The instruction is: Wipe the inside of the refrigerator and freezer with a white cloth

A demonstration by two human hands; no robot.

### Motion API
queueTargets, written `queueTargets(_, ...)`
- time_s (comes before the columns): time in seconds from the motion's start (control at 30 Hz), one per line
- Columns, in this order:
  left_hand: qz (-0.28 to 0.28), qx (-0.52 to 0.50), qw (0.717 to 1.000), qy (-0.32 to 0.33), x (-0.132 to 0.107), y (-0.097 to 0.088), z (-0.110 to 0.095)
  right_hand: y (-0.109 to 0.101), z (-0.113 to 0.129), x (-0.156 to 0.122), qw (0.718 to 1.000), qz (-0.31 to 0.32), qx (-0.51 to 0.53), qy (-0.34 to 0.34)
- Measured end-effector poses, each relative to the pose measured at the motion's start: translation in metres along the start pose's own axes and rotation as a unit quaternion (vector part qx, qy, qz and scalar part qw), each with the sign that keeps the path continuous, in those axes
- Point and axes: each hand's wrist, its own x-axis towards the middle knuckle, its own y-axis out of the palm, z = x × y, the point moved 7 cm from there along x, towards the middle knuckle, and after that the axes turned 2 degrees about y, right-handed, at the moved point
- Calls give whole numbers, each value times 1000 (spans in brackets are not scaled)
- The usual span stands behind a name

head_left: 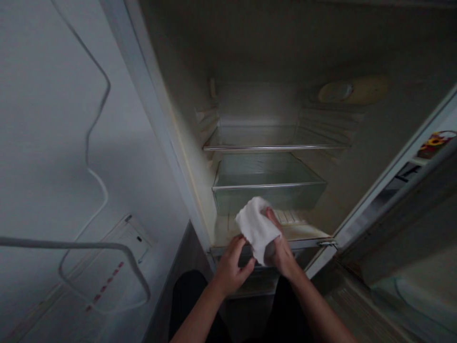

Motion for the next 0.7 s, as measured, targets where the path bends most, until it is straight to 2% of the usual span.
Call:
queueTargets(0.03, 55, -19, 998, -23, -1, 13, 4, 16, -17, -20, 993, -5, 83, 78)
queueTargets(0.1, 109, -49, 990, -69, -2, 29, 12, 47, -47, -56, 961, 0, 170, 218)
queueTargets(0.2, 85, -108, 981, -138, -4, 34, 18, 62, -78, -95, 912, -55, 224, 338)
queueTargets(0.23, 67, -127, 978, -150, -4, 32, 15, 62, -83, -102, 904, -72, 231, 353)
queueTargets(0.3, 52, -149, 976, -149, -1, 28, 2, 62, -88, -107, 905, -65, 236, 349)
queueTargets(0.43, 126, -160, 973, -107, 7, 30, -35, 61, -82, -104, 931, 34, 216, 292)
queueTargets(0.53, 162, -137, 973, -93, 10, 37, -47, 54, -81, -101, 937, 101, 162, 291)
queueTargets(0.6, 143, -123, 979, -81, 11, 39, -48, 46, -78, -96, 939, 132, 129, 290)
queueTargets(0.7, 72, -108, 990, -56, 12, 33, -49, 38, -73, -90, 935, 146, 121, 301)
